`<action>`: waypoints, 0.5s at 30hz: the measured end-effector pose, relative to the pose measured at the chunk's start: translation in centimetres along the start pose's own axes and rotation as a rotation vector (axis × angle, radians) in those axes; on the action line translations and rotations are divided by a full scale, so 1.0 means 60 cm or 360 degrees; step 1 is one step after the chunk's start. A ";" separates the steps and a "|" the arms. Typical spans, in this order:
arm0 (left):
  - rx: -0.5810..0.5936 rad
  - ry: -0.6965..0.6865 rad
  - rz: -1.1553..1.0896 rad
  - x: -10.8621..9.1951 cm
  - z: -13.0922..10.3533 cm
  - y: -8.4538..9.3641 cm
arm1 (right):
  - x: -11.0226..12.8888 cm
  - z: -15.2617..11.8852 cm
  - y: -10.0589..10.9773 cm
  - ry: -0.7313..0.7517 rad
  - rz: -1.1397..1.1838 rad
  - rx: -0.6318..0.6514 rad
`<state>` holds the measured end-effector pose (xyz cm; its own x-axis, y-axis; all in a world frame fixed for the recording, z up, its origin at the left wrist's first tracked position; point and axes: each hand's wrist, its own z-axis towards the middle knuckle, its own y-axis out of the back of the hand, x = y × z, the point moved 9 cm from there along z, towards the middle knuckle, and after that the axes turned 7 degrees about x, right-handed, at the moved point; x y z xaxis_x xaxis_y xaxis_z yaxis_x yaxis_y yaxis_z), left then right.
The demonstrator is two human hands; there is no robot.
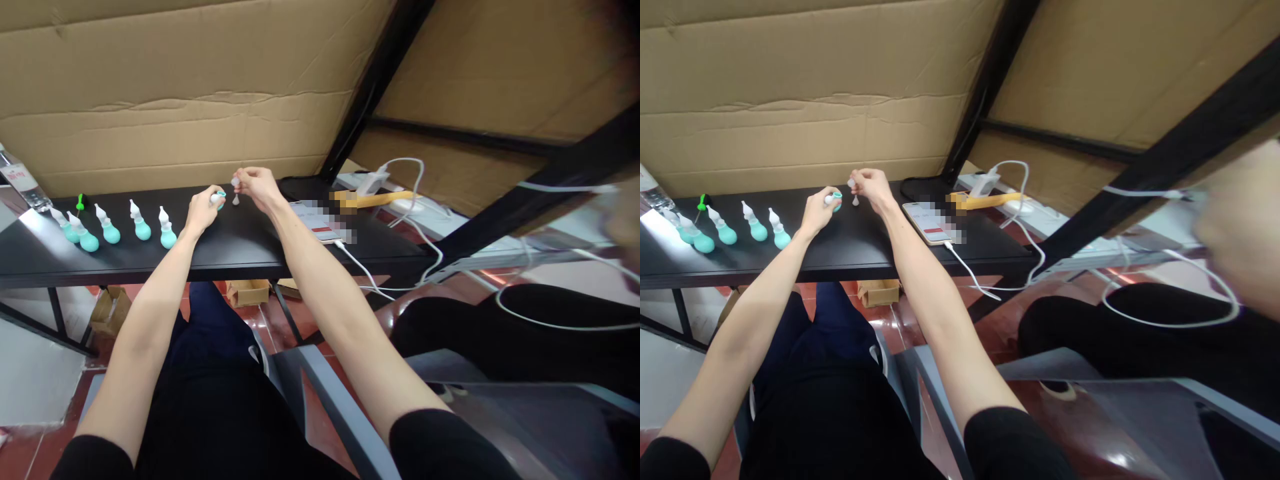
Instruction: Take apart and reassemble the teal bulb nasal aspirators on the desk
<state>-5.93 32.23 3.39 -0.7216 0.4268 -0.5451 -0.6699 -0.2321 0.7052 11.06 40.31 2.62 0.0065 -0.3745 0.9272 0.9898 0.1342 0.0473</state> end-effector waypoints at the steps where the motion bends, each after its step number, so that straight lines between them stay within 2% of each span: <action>1: 0.0010 -0.0002 -0.0011 0.001 0.000 -0.003 | 0.003 -0.001 0.021 0.0009 -0.0156 -0.0103; 3: 0.0025 0.0013 -0.0033 0.005 0.001 -0.009 | 0.007 -0.006 0.058 -0.0007 -0.0551 -0.0281; 5: 0.0038 0.0029 -0.0057 0.009 0.002 -0.013 | 0.004 -0.009 0.074 -0.0093 -0.0894 -0.0321; 7: 0.0045 0.0027 -0.0076 0.009 0.002 -0.014 | -0.011 -0.009 0.069 -0.0212 -0.1071 -0.0194; 10: 0.0061 0.0016 -0.0070 0.007 0.002 -0.014 | -0.027 -0.010 0.044 -0.0286 -0.1138 0.0035; 15: 0.0066 0.0041 -0.0065 0.006 0.002 -0.013 | -0.025 -0.009 0.027 -0.0266 -0.1135 0.0163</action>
<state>-5.65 32.69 2.71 -0.6984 0.4124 -0.5850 -0.6916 -0.1782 0.7000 12.73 40.56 1.10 -0.6635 -0.2587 0.7020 0.7271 -0.0017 0.6865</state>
